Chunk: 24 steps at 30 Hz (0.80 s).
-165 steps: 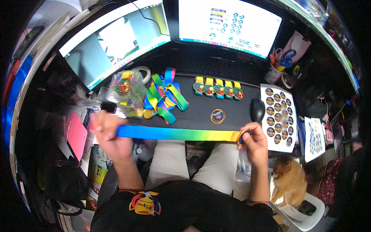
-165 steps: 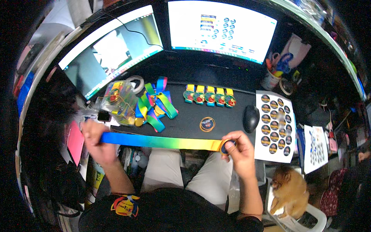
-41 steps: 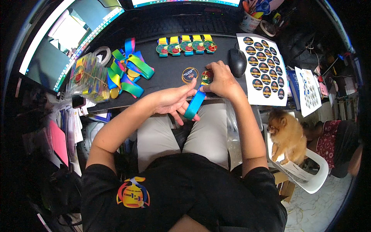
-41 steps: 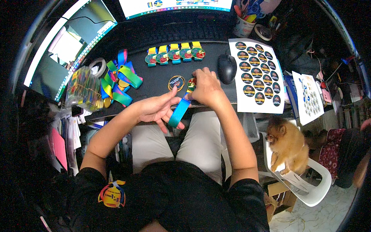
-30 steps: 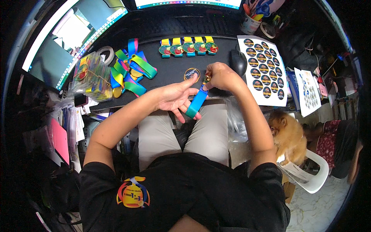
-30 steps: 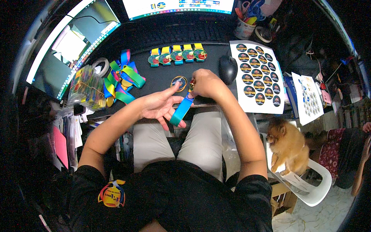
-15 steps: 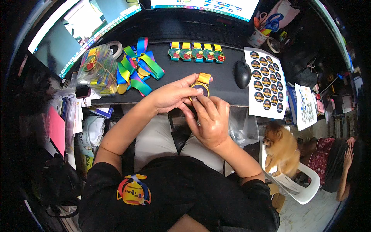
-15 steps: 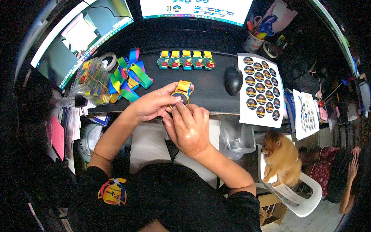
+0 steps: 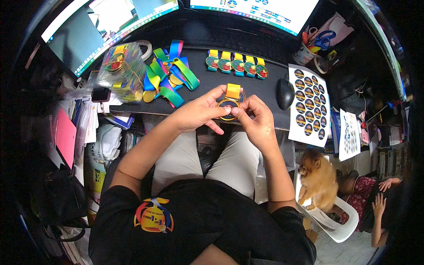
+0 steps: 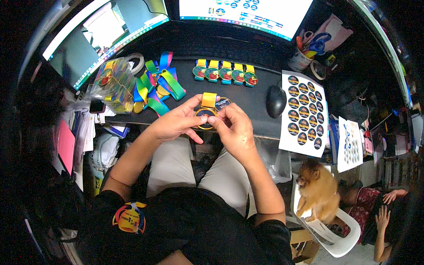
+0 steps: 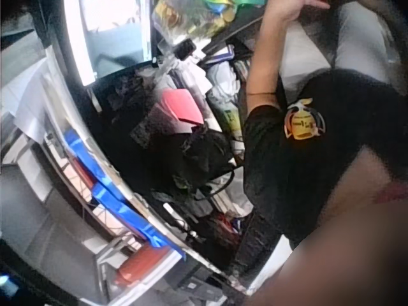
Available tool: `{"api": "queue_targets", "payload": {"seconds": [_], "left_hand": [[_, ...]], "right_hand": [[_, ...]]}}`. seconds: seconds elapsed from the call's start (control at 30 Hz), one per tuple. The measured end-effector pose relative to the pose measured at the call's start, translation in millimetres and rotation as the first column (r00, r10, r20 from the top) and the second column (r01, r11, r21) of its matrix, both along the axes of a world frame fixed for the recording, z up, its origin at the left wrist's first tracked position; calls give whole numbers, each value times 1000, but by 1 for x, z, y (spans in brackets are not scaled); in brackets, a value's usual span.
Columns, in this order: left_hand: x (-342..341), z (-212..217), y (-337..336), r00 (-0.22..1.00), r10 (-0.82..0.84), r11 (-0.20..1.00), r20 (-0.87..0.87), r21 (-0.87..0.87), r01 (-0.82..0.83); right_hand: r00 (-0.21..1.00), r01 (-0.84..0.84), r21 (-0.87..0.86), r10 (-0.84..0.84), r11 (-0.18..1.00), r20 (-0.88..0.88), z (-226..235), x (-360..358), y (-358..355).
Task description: The person assembles medals by attaching circular stickers to the center of colorful ribbons. They repeatedly pick up a ribbon, apply a sticker, and place the finished medal on the desk.
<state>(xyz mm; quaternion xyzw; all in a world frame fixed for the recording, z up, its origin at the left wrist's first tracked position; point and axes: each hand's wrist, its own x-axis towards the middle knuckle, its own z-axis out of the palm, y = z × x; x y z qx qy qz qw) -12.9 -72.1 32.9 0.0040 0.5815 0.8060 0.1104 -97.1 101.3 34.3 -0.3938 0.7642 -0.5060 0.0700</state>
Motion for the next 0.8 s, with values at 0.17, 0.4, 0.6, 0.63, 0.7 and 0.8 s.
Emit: {"api": "queue_targets", "payload": {"seconds": [0.17,0.4,0.6,0.63,0.7,0.8], "left_hand": [[4,-6,-3,998,38,999,-59,-32,-40],[15,-11,-12,994,75,996,-74,-36,-78],[21,-26,-16,800,519,760,-300,-266,-593],[20,-30,-14,725,577,649,-377,-326,-687],[16,-37,-11,867,457,867,-199,-117,-484],[15,-43,-10,941,331,944,-73,15,-331]], "right_hand": [[988,-8,-3,8,1000,156,-4,-2,-7],[864,-205,-216,280,955,418,-14,-7,-22],[800,-90,-206,194,974,568,-20,-7,-33],[803,-83,-217,194,973,564,-20,-7,-36],[803,-73,-235,197,969,562,-19,-6,-40],[808,-111,-176,191,978,557,-14,-8,-44]]}}
